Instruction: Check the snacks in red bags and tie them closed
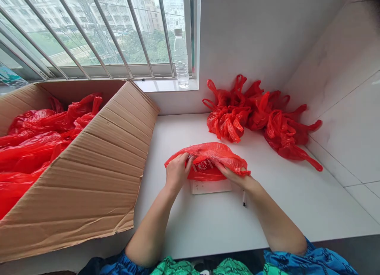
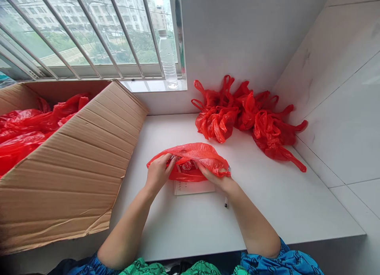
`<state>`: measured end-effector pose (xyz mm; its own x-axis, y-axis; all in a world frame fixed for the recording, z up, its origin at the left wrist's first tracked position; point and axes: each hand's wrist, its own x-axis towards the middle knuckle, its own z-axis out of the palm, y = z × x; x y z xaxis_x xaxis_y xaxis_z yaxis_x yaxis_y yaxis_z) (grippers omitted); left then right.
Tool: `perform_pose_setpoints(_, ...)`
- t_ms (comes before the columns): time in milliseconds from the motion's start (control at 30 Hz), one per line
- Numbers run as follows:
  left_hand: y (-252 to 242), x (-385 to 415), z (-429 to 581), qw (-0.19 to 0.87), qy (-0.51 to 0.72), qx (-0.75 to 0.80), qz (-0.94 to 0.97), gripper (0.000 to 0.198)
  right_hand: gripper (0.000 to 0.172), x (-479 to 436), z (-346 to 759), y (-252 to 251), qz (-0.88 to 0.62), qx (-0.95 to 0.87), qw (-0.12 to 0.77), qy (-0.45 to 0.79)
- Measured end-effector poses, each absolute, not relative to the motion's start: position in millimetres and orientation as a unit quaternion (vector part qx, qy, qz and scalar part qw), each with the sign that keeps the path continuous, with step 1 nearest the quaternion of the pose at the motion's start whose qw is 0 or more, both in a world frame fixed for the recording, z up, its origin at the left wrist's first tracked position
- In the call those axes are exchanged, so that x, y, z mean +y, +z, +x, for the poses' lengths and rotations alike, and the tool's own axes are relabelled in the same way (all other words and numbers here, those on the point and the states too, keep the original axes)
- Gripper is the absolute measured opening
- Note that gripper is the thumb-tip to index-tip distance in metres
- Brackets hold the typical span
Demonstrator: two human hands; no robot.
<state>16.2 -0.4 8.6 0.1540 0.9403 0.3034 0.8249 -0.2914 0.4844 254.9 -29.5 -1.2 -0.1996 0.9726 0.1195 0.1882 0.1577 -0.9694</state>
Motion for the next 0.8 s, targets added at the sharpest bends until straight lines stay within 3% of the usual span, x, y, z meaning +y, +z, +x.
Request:
perform_pose_setpoints(167, 8, 0, 17, 0.140, 0.331, 0.572, 0.737, 0.028, 0.035, -21, 249, 13, -0.519, -0.590, 0.420, 0.455)
perform_pose_setpoints(300, 11, -1, 19, 0.234, 0.398, 0.531, 0.711, 0.028, 0.038, -19, 240, 21, -0.484, -0.559, 0.382, 0.555)
perform_pose_setpoints(500, 10, 0, 21, 0.312, 0.425, 0.504, 0.684, 0.028, 0.038, -17, 240, 22, -0.491, -0.540, 0.389, 0.562)
perform_pose_setpoints(600, 7, 0, 20, 0.322, 0.424, 0.494, 0.688, 0.029, 0.040, -19, 240, 20, -0.526, -0.556, 0.388, 0.513)
perform_pose_setpoints(800, 3, 1, 18, 0.307, 0.408, 0.501, 0.698, 0.030, 0.033, -22, 241, 10, -0.576, -0.616, 0.450, 0.295)
